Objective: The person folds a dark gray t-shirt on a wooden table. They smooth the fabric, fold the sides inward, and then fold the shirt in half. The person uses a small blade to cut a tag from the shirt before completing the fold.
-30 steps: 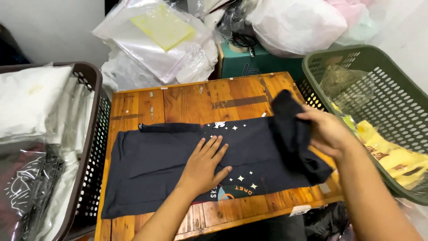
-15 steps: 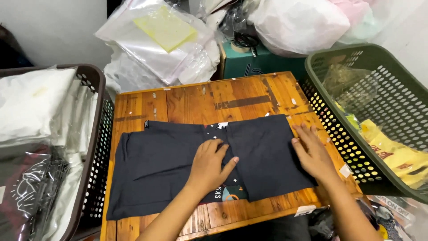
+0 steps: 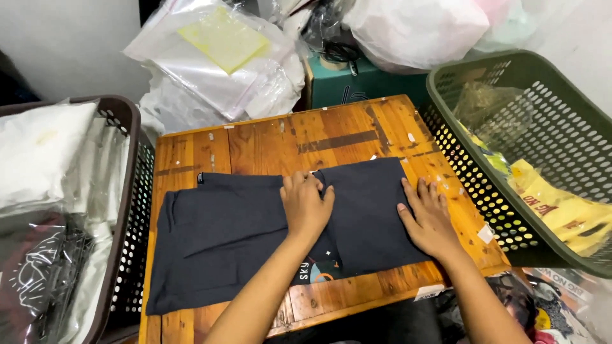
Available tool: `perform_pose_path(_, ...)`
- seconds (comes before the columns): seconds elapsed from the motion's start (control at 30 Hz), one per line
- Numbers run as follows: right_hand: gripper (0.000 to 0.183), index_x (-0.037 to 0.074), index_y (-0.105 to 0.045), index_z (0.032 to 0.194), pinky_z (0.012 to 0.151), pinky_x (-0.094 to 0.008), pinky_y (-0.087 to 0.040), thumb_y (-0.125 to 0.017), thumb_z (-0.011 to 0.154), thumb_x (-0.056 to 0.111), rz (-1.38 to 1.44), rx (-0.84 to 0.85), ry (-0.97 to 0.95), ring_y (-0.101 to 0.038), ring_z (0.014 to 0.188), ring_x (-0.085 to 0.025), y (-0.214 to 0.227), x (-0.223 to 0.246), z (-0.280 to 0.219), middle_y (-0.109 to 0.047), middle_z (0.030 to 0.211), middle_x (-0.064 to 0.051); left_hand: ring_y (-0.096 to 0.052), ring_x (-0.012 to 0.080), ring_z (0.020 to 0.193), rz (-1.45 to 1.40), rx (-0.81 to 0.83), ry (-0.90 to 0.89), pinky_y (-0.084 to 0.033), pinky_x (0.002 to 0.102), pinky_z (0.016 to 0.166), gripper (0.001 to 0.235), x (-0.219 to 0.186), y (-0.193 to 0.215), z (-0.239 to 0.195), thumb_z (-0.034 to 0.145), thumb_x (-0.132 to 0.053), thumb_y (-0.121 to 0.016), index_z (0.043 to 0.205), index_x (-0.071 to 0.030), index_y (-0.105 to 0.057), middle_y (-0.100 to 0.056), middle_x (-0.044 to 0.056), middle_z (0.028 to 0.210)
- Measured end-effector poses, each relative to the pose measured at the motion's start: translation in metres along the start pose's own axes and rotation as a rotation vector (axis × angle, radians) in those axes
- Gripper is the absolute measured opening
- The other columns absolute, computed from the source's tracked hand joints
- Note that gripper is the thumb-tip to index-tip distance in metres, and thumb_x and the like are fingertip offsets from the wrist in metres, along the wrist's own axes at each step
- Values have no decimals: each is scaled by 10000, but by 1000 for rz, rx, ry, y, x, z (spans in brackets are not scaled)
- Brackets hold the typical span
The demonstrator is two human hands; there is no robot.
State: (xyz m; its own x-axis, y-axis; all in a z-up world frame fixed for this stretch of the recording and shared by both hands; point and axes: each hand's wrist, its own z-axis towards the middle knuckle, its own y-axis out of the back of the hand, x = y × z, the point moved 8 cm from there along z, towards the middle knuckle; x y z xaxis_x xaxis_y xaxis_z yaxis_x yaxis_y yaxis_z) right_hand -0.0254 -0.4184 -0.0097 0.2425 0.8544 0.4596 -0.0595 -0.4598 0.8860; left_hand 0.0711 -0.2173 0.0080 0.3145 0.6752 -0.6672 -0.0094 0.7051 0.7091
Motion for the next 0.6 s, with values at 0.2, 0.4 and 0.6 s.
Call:
perform_pose_path(0.2,513,208,-227,1375,1038,-483,2,-308,892,364,-52,-31,3,-60,1309,-363,3,10,-4,-163,1396,-224,-370,318,965,115,-56,-21,-275,396,792,173,-1,0,-8,719,-149,-614,782,-40,-495,-439,140,935)
perform_pose_path(0.4,510,167,-276,1354,1023,-521,-49,-332,883,354,-73,-77,49,-56,1310,-367,22,32,4,-144,1411,-212,-344,412,1158,189,-262,-456,-166,521,979,368,-78,28,-29,693,-32,-535,1037,96,-501,-443,295,1132)
perform_pose_path(0.6,506,205,-251,1359,1031,-513,-52,-303,882,363,-158,-1,135,-80,1324,-267,-5,46,46,-150,1438,-62,-167,298,1304,343,248,-330,60,510,1039,606,-67,-25,-26,817,-400,-379,1235,39,-361,-290,231,1340)
